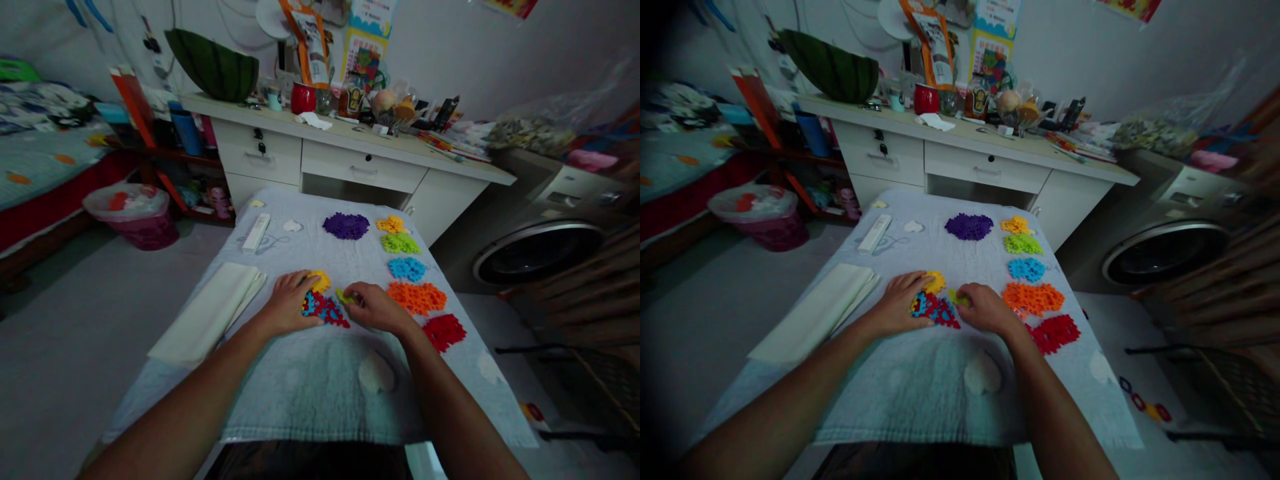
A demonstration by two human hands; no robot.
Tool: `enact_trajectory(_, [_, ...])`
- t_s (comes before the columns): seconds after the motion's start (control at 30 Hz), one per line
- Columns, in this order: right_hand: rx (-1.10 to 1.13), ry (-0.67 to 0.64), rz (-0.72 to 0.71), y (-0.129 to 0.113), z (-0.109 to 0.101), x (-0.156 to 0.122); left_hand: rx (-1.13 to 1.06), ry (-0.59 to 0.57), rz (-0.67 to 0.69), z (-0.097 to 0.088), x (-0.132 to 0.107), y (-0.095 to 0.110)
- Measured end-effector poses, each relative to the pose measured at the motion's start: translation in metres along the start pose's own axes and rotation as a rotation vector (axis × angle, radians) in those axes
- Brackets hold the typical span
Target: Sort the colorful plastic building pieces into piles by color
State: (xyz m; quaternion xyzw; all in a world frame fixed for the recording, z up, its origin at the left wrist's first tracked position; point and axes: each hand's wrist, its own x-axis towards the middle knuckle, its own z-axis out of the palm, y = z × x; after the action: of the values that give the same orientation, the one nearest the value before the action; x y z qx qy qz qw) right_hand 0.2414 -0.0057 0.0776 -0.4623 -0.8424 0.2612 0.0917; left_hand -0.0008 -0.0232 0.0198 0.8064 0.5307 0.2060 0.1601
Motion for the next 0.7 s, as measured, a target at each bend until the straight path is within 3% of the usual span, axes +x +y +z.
enact_trajectory(0.23, [0.196,0.203,0.127,0.025,0.016,0.012,-0.017,0.094,0.025,0.008,0.005,-0.003])
enact_trajectory(0.4, [0.048,0.409,0.170,0.035,0.030,0.015,-0.023,0.137,0.012,0.010,0.006,-0.004])
enact_trajectory(0.7, [-0.117,0.336,0.160,0.030,0.028,0.013,-0.017,0.242,0.005,0.011,0.009,-0.012])
